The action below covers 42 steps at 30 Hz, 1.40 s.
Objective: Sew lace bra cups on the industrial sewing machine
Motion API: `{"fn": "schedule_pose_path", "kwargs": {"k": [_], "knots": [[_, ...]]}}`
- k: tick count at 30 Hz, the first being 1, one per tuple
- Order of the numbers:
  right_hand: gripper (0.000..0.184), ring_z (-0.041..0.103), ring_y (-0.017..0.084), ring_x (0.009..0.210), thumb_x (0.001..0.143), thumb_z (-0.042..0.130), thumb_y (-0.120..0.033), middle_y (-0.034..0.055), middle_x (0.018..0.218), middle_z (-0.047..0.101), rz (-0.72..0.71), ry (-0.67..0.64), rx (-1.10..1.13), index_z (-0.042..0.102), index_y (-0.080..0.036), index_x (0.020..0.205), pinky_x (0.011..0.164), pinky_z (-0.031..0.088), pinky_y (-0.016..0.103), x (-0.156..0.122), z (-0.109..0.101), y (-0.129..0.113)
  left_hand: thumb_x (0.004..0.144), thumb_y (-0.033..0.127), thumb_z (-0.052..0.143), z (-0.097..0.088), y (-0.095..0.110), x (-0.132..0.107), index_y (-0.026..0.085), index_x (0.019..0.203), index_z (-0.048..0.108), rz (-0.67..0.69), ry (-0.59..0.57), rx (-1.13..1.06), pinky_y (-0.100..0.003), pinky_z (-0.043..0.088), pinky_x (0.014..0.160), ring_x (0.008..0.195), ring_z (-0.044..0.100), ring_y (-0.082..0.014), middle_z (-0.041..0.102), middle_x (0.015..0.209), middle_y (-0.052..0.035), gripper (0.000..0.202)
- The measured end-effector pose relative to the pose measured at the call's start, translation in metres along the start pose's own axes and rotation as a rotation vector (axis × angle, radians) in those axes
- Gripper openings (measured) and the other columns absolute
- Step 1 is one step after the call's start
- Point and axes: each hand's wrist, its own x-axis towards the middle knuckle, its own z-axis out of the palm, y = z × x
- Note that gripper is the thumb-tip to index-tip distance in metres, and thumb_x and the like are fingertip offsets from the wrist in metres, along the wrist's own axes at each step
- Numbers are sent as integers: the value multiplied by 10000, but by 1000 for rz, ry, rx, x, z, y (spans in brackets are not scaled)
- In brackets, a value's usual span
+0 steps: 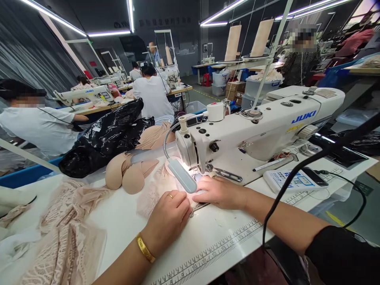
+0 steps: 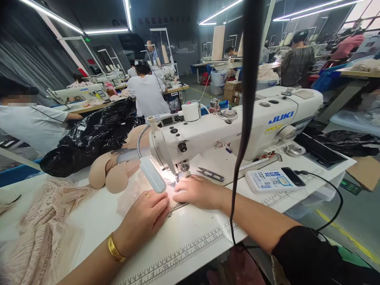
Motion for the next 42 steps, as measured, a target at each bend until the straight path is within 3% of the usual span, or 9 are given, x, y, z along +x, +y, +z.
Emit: {"fn": "schedule_pose_path", "kwargs": {"k": [3,6,11,13,21,29,34,42], "knots": [[314,491,197,845,990,549,-57,33,1033,677,5,-17,-20,777,-262,1058,727,316,324,-4,-2,1,1050,154,481,-1,0,1,219,841,567,-3,27,-41,-400,515,765,787,581,-216,739,994,-59,235],[312,473,189,801,994,556,-55,25,967,664,-11,-18,9,785,-259,1049,728,330,326,-6,-4,2,1057,166,474,-1,1,3,222,852,574,-2,9,-59,-395,501,733,754,572,-214,735,934,-48,236],[265,497,196,813,1018,572,-96,25,929,674,-22,-35,44,789,-248,1024,728,334,330,-6,-8,0,1078,190,465,0,1,4,227,1151,650,10,9,-71,-396,496,756,795,606,-227,750,960,-51,202],[252,502,193,815,1027,575,-108,26,927,675,-21,-36,55,785,-247,1020,729,332,326,-6,-8,0,1074,187,479,0,0,3,227,1190,648,18,23,-75,-396,491,768,818,617,-234,755,975,-55,209],[236,512,194,834,1054,552,-139,37,935,664,-39,-20,104,767,-234,1041,732,345,327,-7,-6,2,1076,173,458,4,-2,4,220,1128,663,21,21,-109,-402,466,768,730,588,-203,748,938,-50,216],[252,459,200,780,998,529,-109,29,852,573,58,-56,23,760,-200,1039,700,334,329,-4,-5,-1,1076,154,432,8,-3,7,205,1080,683,7,63,-126,-403,420,798,777,618,-199,736,860,-40,257],[217,439,192,758,977,557,-118,31,860,568,118,-49,19,752,-206,1015,654,294,306,-5,0,2,1068,175,432,13,-8,10,190,934,674,-53,-3,-139,-407,431,798,825,649,-223,762,972,-75,277],[245,453,208,820,957,556,-83,35,841,582,254,17,71,758,-205,1024,704,330,296,-2,1,4,1006,184,533,20,-17,25,189,983,752,-46,147,-121,-415,517,806,976,688,-287,771,1141,-129,220]]}}
